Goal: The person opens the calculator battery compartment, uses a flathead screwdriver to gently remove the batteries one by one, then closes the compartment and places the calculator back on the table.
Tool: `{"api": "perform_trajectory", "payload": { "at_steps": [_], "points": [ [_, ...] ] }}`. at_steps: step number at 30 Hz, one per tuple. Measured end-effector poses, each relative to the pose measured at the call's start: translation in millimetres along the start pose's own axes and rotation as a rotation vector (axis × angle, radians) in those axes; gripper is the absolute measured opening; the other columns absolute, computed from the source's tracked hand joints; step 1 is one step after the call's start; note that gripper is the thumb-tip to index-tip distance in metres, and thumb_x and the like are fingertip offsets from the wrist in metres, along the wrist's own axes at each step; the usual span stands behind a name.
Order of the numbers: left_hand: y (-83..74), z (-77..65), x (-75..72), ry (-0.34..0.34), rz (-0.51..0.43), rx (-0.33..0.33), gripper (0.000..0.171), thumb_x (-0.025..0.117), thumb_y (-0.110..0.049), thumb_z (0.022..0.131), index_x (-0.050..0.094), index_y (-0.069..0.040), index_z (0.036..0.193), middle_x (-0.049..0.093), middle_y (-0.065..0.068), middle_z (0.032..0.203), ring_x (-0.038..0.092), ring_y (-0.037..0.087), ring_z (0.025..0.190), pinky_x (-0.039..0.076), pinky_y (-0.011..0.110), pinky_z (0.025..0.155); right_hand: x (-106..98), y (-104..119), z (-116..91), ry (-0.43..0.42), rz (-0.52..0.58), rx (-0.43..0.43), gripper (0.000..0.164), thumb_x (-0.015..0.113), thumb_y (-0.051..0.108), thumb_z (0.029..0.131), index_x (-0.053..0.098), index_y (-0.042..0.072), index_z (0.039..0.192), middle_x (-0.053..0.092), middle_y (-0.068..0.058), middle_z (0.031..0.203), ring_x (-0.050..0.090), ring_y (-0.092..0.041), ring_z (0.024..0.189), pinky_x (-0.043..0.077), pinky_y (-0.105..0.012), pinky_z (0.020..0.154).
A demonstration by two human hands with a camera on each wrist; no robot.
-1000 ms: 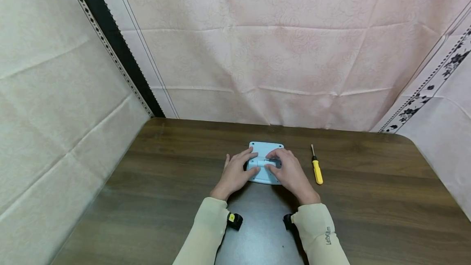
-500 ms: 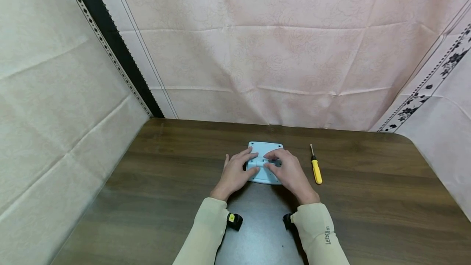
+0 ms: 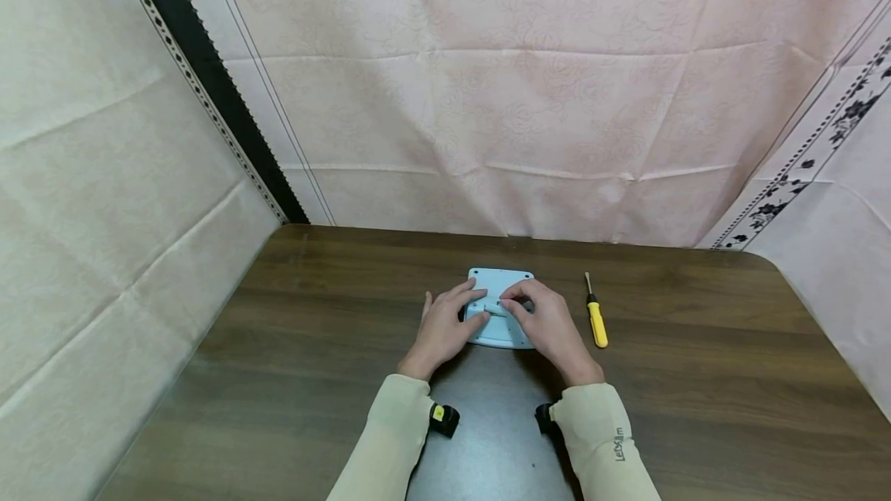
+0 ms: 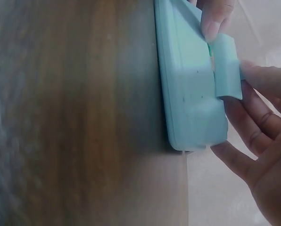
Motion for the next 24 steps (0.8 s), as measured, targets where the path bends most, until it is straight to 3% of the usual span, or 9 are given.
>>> {"api": "perform_trajectory", "payload": {
  "at_steps": [24],
  "points": [
    [-3.1, 1.3, 2.5, -0.084, 0.013, -0.048, 0.037, 0.07, -0.03, 0.104, 0.073, -0.015, 0.137, 0.055, 0.003, 0.157, 0.047, 0.03, 0.148, 0.007, 0.071, 0.123, -27.2, -7.8, -3.0, -0.057, 0.025, 0.048, 0.008, 0.074, 0.004, 0.1, 0.075, 0.007, 0.108, 0.071, -0.008, 0.108, 0.066, -0.028, 0.101, 0.058, -0.048, 0.095]
  ]
}}
Point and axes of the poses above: each hand's wrist, its own z-axis towards the middle knuckle, its own x-axis out of the palm, y = z × x, the point moved 7 cm from there along z, towards the middle knuckle
